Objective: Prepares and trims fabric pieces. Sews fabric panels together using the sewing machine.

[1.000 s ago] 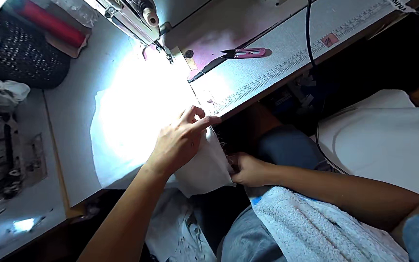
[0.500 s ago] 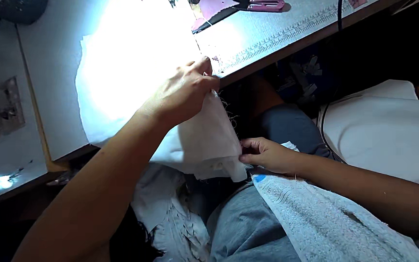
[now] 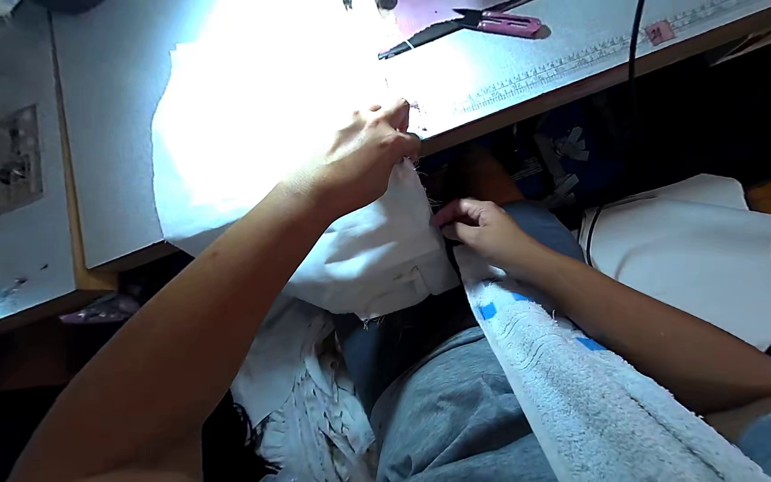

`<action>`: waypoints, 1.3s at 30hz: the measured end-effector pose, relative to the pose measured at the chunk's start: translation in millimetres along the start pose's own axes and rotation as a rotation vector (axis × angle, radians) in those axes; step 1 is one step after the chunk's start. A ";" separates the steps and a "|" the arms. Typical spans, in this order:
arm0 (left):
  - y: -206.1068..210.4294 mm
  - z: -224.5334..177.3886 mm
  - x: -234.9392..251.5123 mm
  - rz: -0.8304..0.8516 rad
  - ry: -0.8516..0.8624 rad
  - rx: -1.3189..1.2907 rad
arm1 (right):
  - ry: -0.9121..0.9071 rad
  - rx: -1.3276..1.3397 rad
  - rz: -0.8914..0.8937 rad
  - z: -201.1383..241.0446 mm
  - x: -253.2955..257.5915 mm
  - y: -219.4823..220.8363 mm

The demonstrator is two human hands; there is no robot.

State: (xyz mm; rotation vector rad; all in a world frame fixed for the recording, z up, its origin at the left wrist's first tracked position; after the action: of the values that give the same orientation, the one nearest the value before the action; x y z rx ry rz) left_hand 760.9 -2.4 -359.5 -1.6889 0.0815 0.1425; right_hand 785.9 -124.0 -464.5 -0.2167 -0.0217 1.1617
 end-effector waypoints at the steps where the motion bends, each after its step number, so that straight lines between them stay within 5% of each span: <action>1: 0.2 0.0 0.3 -0.011 0.007 0.002 | 0.011 0.051 0.033 -2.0 3.9 4.3; 14: -0.1 0.9 -0.6 -0.005 -0.003 -0.003 | -0.136 0.059 -0.060 -4.1 -10.2 15.6; 17: -1.1 1.0 -0.2 -0.006 -0.001 -0.011 | -0.367 -0.143 -0.175 29.6 -23.0 9.4; 20: -0.7 0.7 -1.3 -0.003 -0.002 -0.030 | -0.504 -0.170 -0.052 62.9 -39.1 19.2; 26: -1.7 -0.8 0.3 0.010 -0.004 -0.015 | -0.056 0.421 0.115 31.2 -38.4 35.9; 30: 0.5 0.8 -0.8 -0.003 0.009 0.006 | 0.287 0.111 0.253 -9.7 -44.0 42.9; 33: -0.4 0.8 0.8 -0.015 0.015 0.012 | 0.253 -0.225 0.343 -12.0 -33.8 33.5; 35: 0.9 2.0 0.3 -0.002 -0.008 0.011 | 0.184 -0.323 0.227 -4.3 -20.6 20.9; 39: 0.9 3.0 0.2 -0.019 -0.009 0.028 | 0.133 0.034 -0.008 -19.4 9.0 12.3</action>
State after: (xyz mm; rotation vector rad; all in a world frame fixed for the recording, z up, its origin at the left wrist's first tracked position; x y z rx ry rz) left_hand 760.8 0.6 -360.7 -1.6605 0.0610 0.1341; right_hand 780.9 -114.2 -486.6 -0.2631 0.1143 1.1369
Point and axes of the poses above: each hand's wrist, its own x-axis towards the middle knuckle, its own y-axis out of the palm, z = x × y, the point moved 9 cm from there along x, towards the middle knuckle, and after that the axes turned 7 degrees about -y, right-handed, at the moved point
